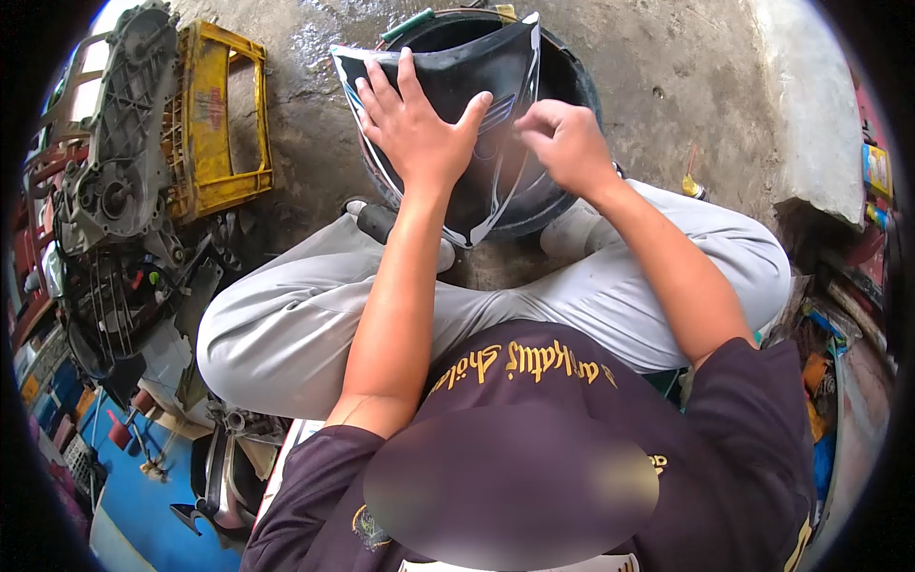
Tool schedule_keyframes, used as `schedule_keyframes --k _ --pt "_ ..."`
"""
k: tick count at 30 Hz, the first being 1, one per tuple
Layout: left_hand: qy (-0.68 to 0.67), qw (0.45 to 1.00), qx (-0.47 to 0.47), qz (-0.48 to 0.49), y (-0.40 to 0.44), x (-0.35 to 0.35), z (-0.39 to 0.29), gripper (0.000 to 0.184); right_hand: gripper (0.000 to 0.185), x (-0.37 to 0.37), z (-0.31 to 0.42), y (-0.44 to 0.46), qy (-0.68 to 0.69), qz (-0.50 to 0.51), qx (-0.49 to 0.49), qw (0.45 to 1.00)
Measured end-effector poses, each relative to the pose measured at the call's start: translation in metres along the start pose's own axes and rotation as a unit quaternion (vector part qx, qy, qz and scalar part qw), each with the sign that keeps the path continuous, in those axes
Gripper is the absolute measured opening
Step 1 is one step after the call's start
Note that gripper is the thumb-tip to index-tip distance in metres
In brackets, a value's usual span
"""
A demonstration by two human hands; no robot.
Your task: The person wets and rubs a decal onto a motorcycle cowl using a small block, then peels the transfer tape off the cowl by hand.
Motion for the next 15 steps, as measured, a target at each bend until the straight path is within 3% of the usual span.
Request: schedule_keyframes --k 4,8,9,11,15 --pt "-0.002 1.000 0.001 0.006 0.001 0.002 -0.001 0.110 0.010 -0.016 0.000 -0.017 -0.038 0.044 0.096 0.994" --pt "-0.001 1.000 0.006 0.005 0.000 0.002 -0.001 0.110 0.010 -0.005 -0.004 -0.001 -0.031 0.008 0.103 0.994" --pt "0.003 1.000 0.007 0.004 0.000 0.001 0.000 0.110 0.008 0.000 0.003 -0.001 -0.004 0.002 0.006 1.000" --pt "0.004 1.000 0.005 0.001 0.001 0.000 -0.002 0.109 0.007 -0.009 -0.002 -0.007 -0.022 0.009 0.118 0.993" --pt "0.012 1.000 -0.001 0.003 0.001 0.001 0.000 0.109 0.011 -0.015 -0.001 -0.016 -0.029 0.056 0.096 0.993"
Point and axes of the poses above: each hand's wrist, its own y-axis towards the middle knuckle, its own x-axis out of the back of the hand, z = x × y, the point moved 3 cm from there along y, towards the middle knuckle, and after that the axes turned 5 degrees about -x, right-handed, at the moved point
